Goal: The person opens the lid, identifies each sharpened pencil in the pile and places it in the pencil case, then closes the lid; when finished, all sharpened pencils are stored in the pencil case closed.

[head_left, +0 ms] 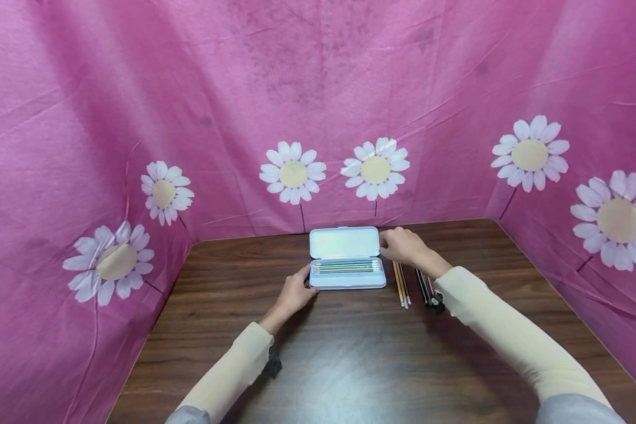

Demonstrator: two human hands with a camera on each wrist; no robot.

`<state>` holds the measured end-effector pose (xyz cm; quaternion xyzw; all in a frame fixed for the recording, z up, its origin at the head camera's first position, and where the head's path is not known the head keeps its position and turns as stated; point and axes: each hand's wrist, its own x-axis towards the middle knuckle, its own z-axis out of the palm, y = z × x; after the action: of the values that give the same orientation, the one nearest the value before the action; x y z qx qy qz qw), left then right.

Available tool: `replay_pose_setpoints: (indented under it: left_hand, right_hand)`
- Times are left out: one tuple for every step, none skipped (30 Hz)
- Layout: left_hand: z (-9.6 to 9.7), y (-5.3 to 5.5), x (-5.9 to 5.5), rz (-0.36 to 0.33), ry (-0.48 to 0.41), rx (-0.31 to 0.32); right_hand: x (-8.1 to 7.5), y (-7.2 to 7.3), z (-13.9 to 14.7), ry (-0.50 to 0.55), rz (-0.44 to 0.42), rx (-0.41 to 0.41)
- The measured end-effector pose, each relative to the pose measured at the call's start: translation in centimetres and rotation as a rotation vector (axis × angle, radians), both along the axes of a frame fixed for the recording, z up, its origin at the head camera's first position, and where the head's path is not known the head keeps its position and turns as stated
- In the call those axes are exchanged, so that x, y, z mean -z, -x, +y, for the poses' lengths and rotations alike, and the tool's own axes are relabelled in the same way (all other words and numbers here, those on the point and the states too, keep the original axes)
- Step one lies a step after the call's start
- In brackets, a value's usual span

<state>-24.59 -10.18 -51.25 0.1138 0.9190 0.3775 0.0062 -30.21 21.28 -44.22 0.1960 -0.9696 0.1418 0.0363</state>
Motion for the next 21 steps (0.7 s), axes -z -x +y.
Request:
replay_pose_setpoints:
  left_hand:
    - [0.0, 0.0, 0.0, -0.003, -0.002, 0.001]
    - [0.0, 0.0, 0.0, -0.003, -0.006, 0.002]
    - [-0.1, 0.0, 0.0, -0.007, -0.008, 0.001]
    - [-0.1, 0.0, 0.0, -0.007, -0.012, 0.002]
    - [-0.1, 0.0, 0.0, -0.009, -0.013, 0.001]
    - [-0.1, 0.0, -0.1, -0.010, -0.014, 0.000]
    - [-0.1, 0.0, -0.1, -0.010, -0.013, 0.000]
    - [-0.1, 0.0, -0.1, -0.010, -0.012, 0.000]
    - [-0.1, 0.0, -0.1, -0.012, -0.010, -0.001]
    - [-0.1, 0.1, 0.0, -0.014, -0.011, 0.000]
    - [-0.1, 0.1, 0.0, -0.014, -0.009, 0.000]
    - [-0.1, 0.1, 0.0, -0.015, -0.009, 0.001]
    - [-0.1, 0.1, 0.1, -0.016, -0.009, 0.001]
    - [-0.1, 0.1, 0.1, -0.017, -0.011, 0.000]
    - [-0.1, 0.1, 0.2, -0.018, -0.013, -0.001]
    - [-0.1, 0.1, 0.2, -0.017, -0.013, -0.002]
    - [-0.1, 0.1, 0.2, -0.018, -0.013, -0.003]
    - [-0.1, 0.1, 0.2, -0.019, -0.014, -0.005]
    - [-0.1, 0.1, 0.2, -0.017, -0.013, -0.007]
    - [-0.1, 0.1, 0.1, -0.019, -0.013, -0.008]
    - [-0.1, 0.1, 0.1, -0.021, -0.012, -0.009]
  right_hand:
    - [0.3, -0.1, 0.4, 0.000, -0.017, 0.005]
    - [0.7, -0.1, 0.7, 0.000, -0.032, 0.010]
    - [1.0, -0.1, 1.0, -0.002, -0.039, 0.013]
    - [1.4, -0.1, 1.3, -0.006, -0.047, 0.020]
    - [1.8, -0.2, 1.6, -0.010, -0.055, 0.027]
    - [2.1, -0.2, 1.8, -0.012, -0.063, 0.033]
    - [2.5, -0.3, 1.9, -0.013, -0.074, 0.043]
    - [2.8, -0.4, 2.1, -0.014, -0.084, 0.050]
    - [3.1, -0.5, 2.2, -0.015, -0.096, 0.055]
    - [3.3, -0.6, 2.3, -0.019, -0.109, 0.059]
    - [3.5, -0.7, 2.4, -0.024, -0.120, 0.059]
    - [3.8, -0.8, 2.5, -0.030, -0.130, 0.059]
    - [4.5, -0.6, 3.0, -0.021, -0.114, 0.042]
    - [4.7, -0.7, 3.1, -0.026, -0.118, 0.044]
    - [4.7, -0.7, 3.1, -0.029, -0.124, 0.049]
    - [4.8, -0.8, 3.2, -0.034, -0.125, 0.054]
    - [4.8, -0.8, 3.2, -0.033, -0.131, 0.065]
    - [4.8, -0.8, 3.3, -0.031, -0.136, 0.075]
    - [4.8, -0.8, 3.3, -0.031, -0.140, 0.087]
    - [4.2, -1.2, 2.9, -0.048, -0.166, 0.112]
    - [4.2, -1.1, 2.8, -0.051, -0.171, 0.122]
